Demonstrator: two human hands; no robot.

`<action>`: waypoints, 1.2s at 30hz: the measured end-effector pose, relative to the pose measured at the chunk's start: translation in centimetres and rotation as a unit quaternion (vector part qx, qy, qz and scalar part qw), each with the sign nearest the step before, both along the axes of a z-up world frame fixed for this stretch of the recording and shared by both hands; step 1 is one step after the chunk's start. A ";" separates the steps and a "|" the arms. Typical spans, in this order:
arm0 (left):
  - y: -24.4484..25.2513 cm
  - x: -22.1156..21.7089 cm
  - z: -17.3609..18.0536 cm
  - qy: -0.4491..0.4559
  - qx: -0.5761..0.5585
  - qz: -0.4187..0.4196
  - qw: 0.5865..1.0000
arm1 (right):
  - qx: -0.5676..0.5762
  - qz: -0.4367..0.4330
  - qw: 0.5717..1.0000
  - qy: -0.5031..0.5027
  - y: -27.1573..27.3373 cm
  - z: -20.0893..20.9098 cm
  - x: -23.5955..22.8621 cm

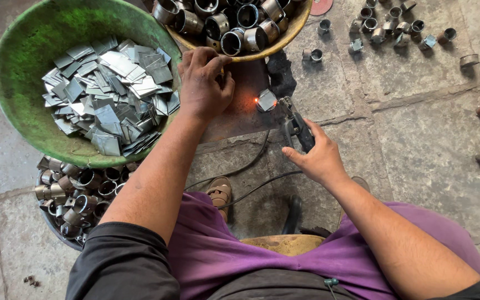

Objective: The person sits on a low stool and uses a welding torch to join small metal plates to cylindrical metal pieces. They pick up a plate from a green basin, place it on a cylinder, and weld the seam while sparks fly. The finished parts are placed into a yellow basin.

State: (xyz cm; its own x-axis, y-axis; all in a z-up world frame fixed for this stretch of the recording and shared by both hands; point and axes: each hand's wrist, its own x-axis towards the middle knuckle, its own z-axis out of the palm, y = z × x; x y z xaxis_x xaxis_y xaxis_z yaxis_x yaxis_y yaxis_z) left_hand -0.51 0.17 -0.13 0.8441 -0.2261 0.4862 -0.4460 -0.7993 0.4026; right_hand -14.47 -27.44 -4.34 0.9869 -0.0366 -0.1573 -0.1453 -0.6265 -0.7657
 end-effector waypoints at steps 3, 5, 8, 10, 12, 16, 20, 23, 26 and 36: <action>0.0 0.0 0.0 -0.009 0.001 -0.003 1.000 | -0.011 0.004 1.000 -0.013 0.1 0.2 0.0; -0.1 -0.1 -0.1 0.002 0.008 0.004 1.000 | -0.002 -0.010 1.000 0.030 0.3 0.4 0.0; -0.1 -0.1 -0.1 -0.001 0.008 0.000 1.000 | -0.001 -0.009 1.000 0.025 0.4 0.7 0.0; -0.1 -0.1 -0.2 -0.005 0.007 -0.004 1.000 | -0.009 -0.007 1.000 0.017 0.4 0.8 0.0; -0.2 0.0 -0.4 -0.004 0.008 -0.003 1.000 | -0.022 -0.010 0.999 0.027 0.4 0.7 0.1; -0.1 0.1 -0.9 0.005 0.012 -0.006 1.000 | -0.001 -0.016 0.999 0.036 0.4 0.3 0.0; -0.1 0.0 -1.2 0.027 0.011 -0.015 0.999 | 0.030 -0.023 0.998 -0.052 -0.4 -0.2 0.0; -0.6 0.0 -1.3 0.065 0.040 -0.053 0.996 | 0.098 -0.077 0.991 -0.044 -1.4 -0.2 1.1; -2.1 -0.3 -1.6 0.108 0.115 -0.103 0.982 | 0.205 -0.136 0.969 -0.006 -2.3 0.2 2.0; -6.5 -0.8 -4.2 0.224 0.220 -0.138 0.939 | 0.366 -0.158 0.917 -0.004 -2.8 1.0 2.1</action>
State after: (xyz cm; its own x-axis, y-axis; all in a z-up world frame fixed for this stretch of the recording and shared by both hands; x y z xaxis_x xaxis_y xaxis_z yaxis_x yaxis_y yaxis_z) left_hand -1.30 -6.38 -4.32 0.8217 -0.5618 -0.0954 -0.5248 -0.8113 0.2575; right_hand -12.42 -30.25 -3.36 0.9463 -0.2090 -0.2466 -0.2235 0.1280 -0.9663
